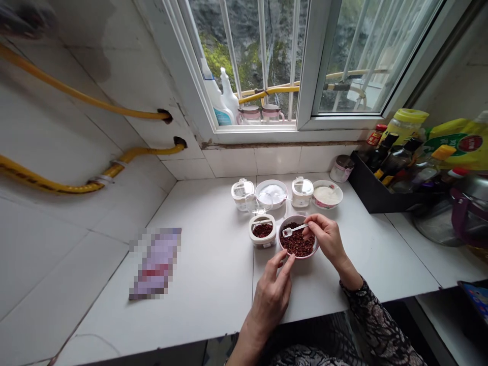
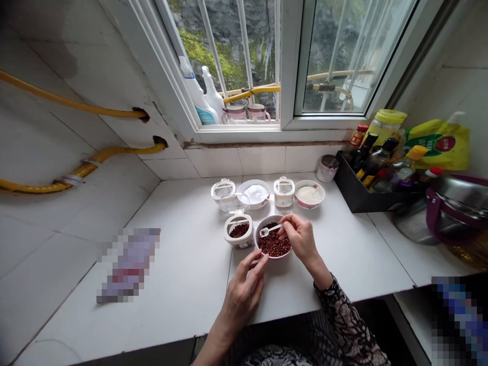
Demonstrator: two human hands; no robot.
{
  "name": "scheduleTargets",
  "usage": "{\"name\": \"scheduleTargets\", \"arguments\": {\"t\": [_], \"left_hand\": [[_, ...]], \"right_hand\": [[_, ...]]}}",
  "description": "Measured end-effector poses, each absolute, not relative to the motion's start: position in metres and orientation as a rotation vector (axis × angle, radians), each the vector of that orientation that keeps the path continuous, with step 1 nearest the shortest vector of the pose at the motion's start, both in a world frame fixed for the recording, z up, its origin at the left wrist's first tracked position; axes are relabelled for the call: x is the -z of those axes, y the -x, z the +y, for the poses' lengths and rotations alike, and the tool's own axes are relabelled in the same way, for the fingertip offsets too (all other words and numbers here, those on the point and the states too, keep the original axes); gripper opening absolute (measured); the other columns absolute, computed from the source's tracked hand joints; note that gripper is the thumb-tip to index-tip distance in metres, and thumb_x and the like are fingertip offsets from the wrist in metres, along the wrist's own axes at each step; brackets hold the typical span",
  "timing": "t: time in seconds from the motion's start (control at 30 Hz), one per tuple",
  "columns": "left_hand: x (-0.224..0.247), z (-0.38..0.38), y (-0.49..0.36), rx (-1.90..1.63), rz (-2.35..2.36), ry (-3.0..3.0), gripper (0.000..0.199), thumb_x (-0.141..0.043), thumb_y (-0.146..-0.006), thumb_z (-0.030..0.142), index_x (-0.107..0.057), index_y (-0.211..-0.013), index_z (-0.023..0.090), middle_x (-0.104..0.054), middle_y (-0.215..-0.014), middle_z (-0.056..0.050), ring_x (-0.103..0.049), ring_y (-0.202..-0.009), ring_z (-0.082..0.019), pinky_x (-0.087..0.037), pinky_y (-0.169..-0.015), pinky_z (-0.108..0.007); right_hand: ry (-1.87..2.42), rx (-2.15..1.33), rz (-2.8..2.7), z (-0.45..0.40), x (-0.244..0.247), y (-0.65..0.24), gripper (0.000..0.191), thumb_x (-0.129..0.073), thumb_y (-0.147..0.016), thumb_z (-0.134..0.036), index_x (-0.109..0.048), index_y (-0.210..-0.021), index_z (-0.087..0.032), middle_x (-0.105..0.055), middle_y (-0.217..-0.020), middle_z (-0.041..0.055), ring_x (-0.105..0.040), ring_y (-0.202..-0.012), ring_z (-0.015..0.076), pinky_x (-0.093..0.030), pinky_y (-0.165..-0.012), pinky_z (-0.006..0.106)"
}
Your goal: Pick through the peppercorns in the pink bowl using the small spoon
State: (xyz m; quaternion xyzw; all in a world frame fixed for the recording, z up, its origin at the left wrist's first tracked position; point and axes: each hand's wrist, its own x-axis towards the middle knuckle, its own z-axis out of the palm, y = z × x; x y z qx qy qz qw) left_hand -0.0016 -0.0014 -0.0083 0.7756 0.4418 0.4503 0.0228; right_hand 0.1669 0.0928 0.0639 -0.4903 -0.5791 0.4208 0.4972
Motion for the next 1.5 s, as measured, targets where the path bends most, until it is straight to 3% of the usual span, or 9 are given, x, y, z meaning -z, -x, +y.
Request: {"name": "scheduleTargets", "arguments": {"t": [0.4, 0.83, 1.03, 1.27, 1.4, 1.5], "left_hand": [[0.008, -0.001, 0.001, -1.408, 1.373, -2.41, 0.057, -0.044, -0.092, -0.001, -0.046, -0.145, 0.019, -0.055, -0.13, -0.014, -0.06, -0.121, -0.021, -0.058, -0.094, -0.029], [0.01, -0.001, 0.001, -1.399, 1.374, -2.408, 0.057, -0.045, -0.092, -0.001, -0.045, -0.146, 0.02, -0.055, -0.131, -0.015, -0.059, -0.122, -0.021, -0.058, -0.096, -0.031], [0.01, -0.001, 0.002, -1.403, 1.362, -2.41, 0.057, -0.045, -0.093, -0.001, -0.044, -0.146, 0.02, -0.053, -0.132, -0.015, -0.059, -0.122, -0.022, -0.058, -0.095, -0.03], [0.011, 0.0, 0.001, -1.41, 1.345, -2.428, 0.056, -0.043, -0.092, -0.002, -0.046, -0.144, 0.017, -0.052, -0.132, -0.016, -0.059, -0.121, -0.021, -0.059, -0.094, -0.029], [0.011, 0.0, 0.001, -1.441, 1.348, -2.43, 0.057, -0.043, -0.091, -0.002, -0.045, -0.145, 0.016, -0.053, -0.13, -0.017, -0.059, -0.12, -0.022, -0.059, -0.093, -0.03], [0.01, 0.0, 0.001, -1.429, 1.355, -2.428, 0.058, -0.042, -0.09, -0.002, -0.045, -0.145, 0.017, -0.054, -0.13, -0.017, -0.059, -0.121, -0.023, -0.059, -0.094, -0.032]], "right_hand": [[1.233, -0.795, -1.514, 0.091, -0.06, -0.169, 0.015, -0.053, -0.084, -0.029, -0.063, -0.079, -0.019, -0.065, -0.058, -0.0001, -0.06, -0.049, 0.0145, -0.049, -0.05, 0.025], [1.229, -0.959, -1.348, 0.093, -0.063, -0.17, 0.016, -0.057, -0.08, -0.033, -0.063, -0.077, -0.018, -0.064, -0.057, -0.0006, -0.052, -0.04, 0.0105, -0.042, -0.041, 0.022], [1.116, -0.968, -1.325, 0.093, -0.073, -0.166, 0.016, -0.058, -0.082, -0.033, -0.062, -0.08, -0.018, -0.066, -0.06, 0.0004, -0.055, -0.042, 0.0109, -0.046, -0.043, 0.022], [0.976, -0.648, -1.656, 0.086, -0.08, -0.139, 0.013, -0.051, -0.094, -0.023, -0.063, -0.094, -0.02, -0.07, -0.071, 0.0017, -0.063, -0.054, 0.013, -0.053, -0.056, 0.025], [0.819, -0.31, -1.981, 0.085, -0.076, -0.129, 0.019, -0.046, -0.094, -0.013, -0.064, -0.094, -0.019, -0.073, -0.077, 0.0052, -0.068, -0.067, 0.0172, -0.052, -0.064, 0.028], [0.807, -0.28, -2.0, 0.085, -0.074, -0.134, 0.019, -0.046, -0.094, -0.013, -0.064, -0.096, -0.019, -0.073, -0.08, 0.0057, -0.069, -0.07, 0.0177, -0.052, -0.066, 0.028]]}}
